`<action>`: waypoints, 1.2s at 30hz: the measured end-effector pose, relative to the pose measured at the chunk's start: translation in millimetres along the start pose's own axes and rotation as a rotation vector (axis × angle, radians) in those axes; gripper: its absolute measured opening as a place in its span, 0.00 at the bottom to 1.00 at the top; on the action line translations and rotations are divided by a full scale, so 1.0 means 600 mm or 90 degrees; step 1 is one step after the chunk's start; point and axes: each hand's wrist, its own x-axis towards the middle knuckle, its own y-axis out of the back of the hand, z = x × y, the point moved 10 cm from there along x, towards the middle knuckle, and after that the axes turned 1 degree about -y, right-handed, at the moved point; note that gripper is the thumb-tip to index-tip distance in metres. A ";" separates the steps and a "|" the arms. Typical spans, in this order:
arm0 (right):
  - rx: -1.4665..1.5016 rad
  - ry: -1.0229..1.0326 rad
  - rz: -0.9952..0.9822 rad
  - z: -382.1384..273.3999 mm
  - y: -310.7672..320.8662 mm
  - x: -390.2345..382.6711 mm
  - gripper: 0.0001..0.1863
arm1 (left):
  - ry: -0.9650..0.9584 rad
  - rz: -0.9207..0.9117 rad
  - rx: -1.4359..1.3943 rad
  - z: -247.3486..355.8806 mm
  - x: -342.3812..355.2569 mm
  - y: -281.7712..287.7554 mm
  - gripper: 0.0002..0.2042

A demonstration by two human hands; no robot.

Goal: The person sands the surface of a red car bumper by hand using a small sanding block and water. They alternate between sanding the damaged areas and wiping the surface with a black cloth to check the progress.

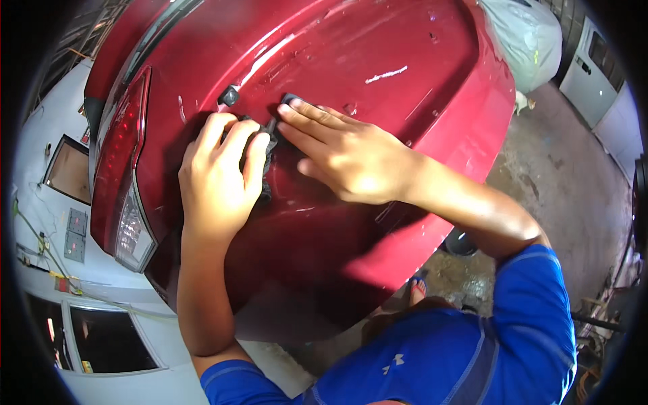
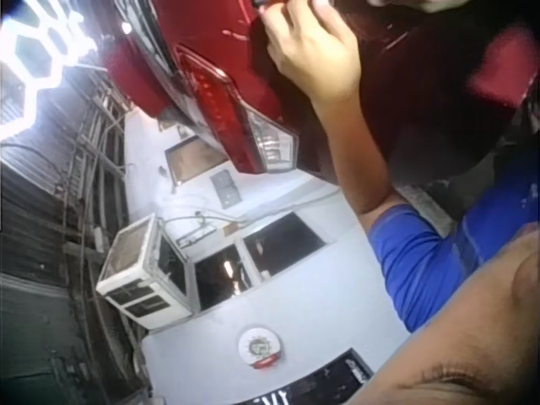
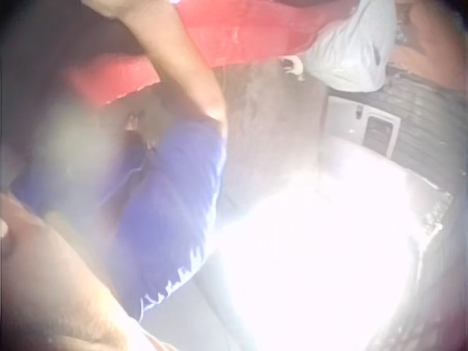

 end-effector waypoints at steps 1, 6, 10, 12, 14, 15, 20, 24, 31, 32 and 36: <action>-0.035 0.001 -0.001 -0.002 0.001 0.009 0.30 | 0.014 0.008 -0.003 -0.003 0.004 0.003 0.07; -0.031 -0.049 -0.111 -0.023 0.015 -0.083 0.31 | -0.028 0.012 -0.001 -0.002 0.004 0.003 0.06; -0.082 -0.062 -0.042 0.021 0.020 -0.014 0.33 | -0.020 0.006 0.018 0.009 0.012 -0.004 0.06; -0.044 -0.078 -0.058 -0.014 0.014 -0.054 0.33 | -0.012 0.000 0.023 0.002 0.004 0.002 0.06; -0.026 -0.135 -0.138 -0.034 0.010 -0.106 0.36 | -0.021 0.002 0.024 0.004 0.010 -0.001 0.06; -0.033 -0.131 -0.094 -0.020 0.018 -0.083 0.35 | -0.026 0.009 0.035 0.006 0.017 0.006 0.06; -0.126 -0.136 -0.042 -0.014 0.012 -0.038 0.32 | -0.026 -0.017 0.046 0.011 0.010 -0.003 0.06; -0.041 -0.187 -0.044 -0.030 0.019 -0.080 0.33 | -0.043 -0.021 0.042 0.018 0.017 -0.003 0.06; 0.008 -0.210 -0.112 -0.036 0.004 -0.080 0.34 | -0.034 -0.030 0.040 0.017 0.008 -0.013 0.06; 0.004 -0.204 -0.085 -0.042 0.008 -0.073 0.34 | -0.047 -0.026 0.051 0.021 0.006 -0.010 0.05; -0.107 -0.203 0.008 0.032 0.015 -0.015 0.32 | -0.026 0.010 0.037 0.026 0.026 -0.013 0.06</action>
